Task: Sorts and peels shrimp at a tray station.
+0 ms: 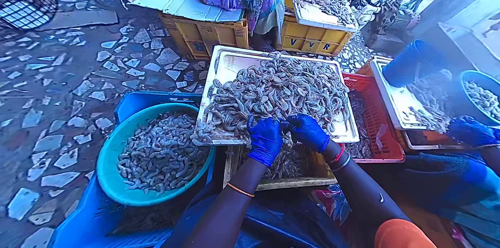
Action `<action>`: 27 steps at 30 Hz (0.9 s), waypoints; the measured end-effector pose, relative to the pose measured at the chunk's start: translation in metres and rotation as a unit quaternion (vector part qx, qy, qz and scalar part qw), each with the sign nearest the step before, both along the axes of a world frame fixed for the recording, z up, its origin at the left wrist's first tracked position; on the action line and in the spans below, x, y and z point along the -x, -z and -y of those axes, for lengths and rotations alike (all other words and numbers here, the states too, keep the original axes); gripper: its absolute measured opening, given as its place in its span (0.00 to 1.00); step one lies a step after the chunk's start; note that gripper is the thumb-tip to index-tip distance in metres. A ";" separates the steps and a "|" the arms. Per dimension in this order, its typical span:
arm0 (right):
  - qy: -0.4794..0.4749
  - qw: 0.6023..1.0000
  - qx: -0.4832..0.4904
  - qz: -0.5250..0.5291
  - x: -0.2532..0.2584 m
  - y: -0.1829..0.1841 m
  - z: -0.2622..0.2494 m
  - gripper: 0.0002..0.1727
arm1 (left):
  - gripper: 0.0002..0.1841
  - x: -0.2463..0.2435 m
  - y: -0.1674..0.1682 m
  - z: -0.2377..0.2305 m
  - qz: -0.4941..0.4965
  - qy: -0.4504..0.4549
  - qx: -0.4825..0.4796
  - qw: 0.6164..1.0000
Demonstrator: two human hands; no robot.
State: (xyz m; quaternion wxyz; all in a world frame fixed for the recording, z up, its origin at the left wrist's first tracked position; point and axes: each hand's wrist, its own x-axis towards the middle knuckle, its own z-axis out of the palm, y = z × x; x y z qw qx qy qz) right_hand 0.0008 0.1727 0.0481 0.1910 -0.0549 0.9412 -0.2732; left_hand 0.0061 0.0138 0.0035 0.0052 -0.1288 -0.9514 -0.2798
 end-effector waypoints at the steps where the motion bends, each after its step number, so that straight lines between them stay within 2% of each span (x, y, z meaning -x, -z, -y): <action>1: -0.019 0.999 -0.002 -0.027 -0.003 0.001 -0.002 0.25 | 0.15 0.001 -0.005 0.001 0.070 -0.012 -0.030 0.997; 3: -0.038 0.997 0.029 -0.068 -0.006 0.007 -0.006 0.24 | 0.18 0.010 -0.010 0.009 0.179 -0.066 -0.124 0.974; 5: -0.018 0.995 0.078 -0.066 -0.008 0.011 -0.011 0.22 | 0.18 0.020 0.001 0.020 0.196 -0.117 -0.207 0.951; 6: -0.001 0.994 0.096 -0.055 -0.009 0.011 -0.014 0.20 | 0.18 0.024 0.005 0.027 0.197 -0.109 -0.230 0.947; 9: 0.025 0.991 0.121 -0.048 -0.008 0.009 -0.015 0.19 | 0.22 0.026 0.012 0.039 0.177 0.054 -0.277 0.943; 11: 0.018 0.993 0.095 -0.061 -0.007 0.009 -0.010 0.21 | 0.22 0.020 0.013 0.033 0.167 0.114 -0.236 0.951; 13: 0.037 0.992 0.105 -0.064 -0.008 0.010 -0.003 0.21 | 0.19 0.013 0.006 0.027 0.156 0.113 -0.152 0.969; 15: 0.098 0.970 0.219 -0.045 -0.012 0.008 0.001 0.17 | 0.19 0.013 -0.002 0.026 0.163 0.075 -0.083 0.980; 16: 0.123 0.947 0.294 -0.039 -0.013 0.005 0.002 0.15 | 0.18 0.015 -0.001 0.028 0.161 0.050 -0.077 0.983; 17: 0.124 0.938 0.322 -0.035 -0.013 0.001 0.002 0.14 | 0.18 0.018 0.002 0.032 0.156 0.029 -0.102 0.982; 18: 0.093 0.958 0.271 -0.030 -0.011 -0.003 -0.002 0.14 | 0.18 0.019 0.006 0.036 0.155 0.018 -0.154 0.976; 19: 0.041 0.986 0.159 -0.019 -0.009 -0.006 -0.006 0.17 | 0.18 0.020 0.009 0.037 0.159 0.016 -0.221 0.962; 20: -0.015 0.998 0.058 -0.017 -0.006 -0.002 -0.007 0.22 | 0.19 0.019 0.008 0.036 0.178 0.020 -0.289 0.941; 21: -0.046 0.998 0.008 -0.031 -0.006 0.007 -0.004 0.27 | 0.19 0.016 0.003 0.033 0.206 0.019 -0.345 0.915; 23: -0.041 0.995 0.022 -0.083 -0.011 0.025 0.010 0.28 | 0.21 0.007 -0.004 0.024 0.253 0.005 -0.422 0.871; 27: -0.004 0.964 0.067 -0.258 -0.022 0.046 0.029 0.19 | 0.19 0.004 -0.006 0.016 0.286 -0.066 -0.523 0.800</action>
